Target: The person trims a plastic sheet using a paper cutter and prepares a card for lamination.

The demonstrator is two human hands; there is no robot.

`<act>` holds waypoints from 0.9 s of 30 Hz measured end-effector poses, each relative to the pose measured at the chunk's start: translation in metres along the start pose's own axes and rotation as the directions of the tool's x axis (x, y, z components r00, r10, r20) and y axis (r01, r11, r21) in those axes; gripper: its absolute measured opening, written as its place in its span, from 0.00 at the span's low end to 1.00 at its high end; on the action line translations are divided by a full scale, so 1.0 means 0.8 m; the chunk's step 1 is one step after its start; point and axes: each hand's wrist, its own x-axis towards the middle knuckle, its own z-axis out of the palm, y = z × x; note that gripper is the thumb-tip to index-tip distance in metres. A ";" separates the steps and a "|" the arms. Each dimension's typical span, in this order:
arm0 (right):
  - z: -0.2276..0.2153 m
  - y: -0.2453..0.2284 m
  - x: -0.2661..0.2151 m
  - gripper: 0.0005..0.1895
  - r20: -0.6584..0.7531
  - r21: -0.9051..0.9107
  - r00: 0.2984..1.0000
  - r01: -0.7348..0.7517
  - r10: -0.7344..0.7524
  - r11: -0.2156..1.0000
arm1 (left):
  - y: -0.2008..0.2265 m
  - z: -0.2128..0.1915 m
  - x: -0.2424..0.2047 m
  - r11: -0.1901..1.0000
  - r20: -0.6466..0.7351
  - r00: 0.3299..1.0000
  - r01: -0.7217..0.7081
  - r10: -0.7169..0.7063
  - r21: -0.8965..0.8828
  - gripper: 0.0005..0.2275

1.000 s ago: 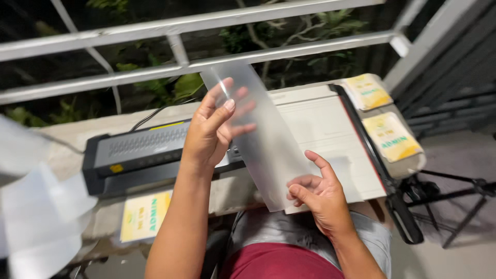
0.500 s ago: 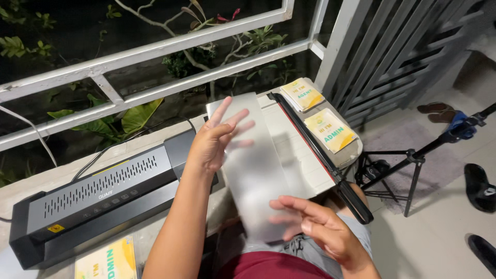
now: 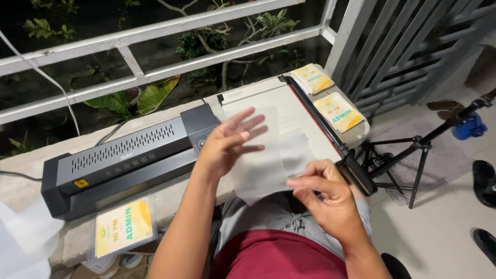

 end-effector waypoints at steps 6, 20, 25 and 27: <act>0.003 0.008 -0.013 0.08 -0.188 -0.050 0.981 0.035 -0.044 0.998 | -0.057 0.040 -0.047 0.994 0.235 0.971 -0.017 0.043 -0.112 0.24; 0.047 0.005 -0.026 0.28 -0.380 0.208 0.921 -0.002 0.083 0.978 | -0.002 0.066 -0.119 0.858 0.165 0.976 -0.204 0.141 0.472 0.25; 0.047 0.012 -0.024 0.26 -0.319 0.244 0.935 -0.075 0.154 0.967 | -0.007 0.052 -0.114 0.687 0.064 0.973 -0.204 0.224 0.698 0.25; 0.044 0.002 -0.024 0.21 -0.330 0.232 0.928 -0.097 0.173 0.968 | -0.005 0.061 -0.121 0.646 0.005 0.976 -0.147 0.216 0.749 0.21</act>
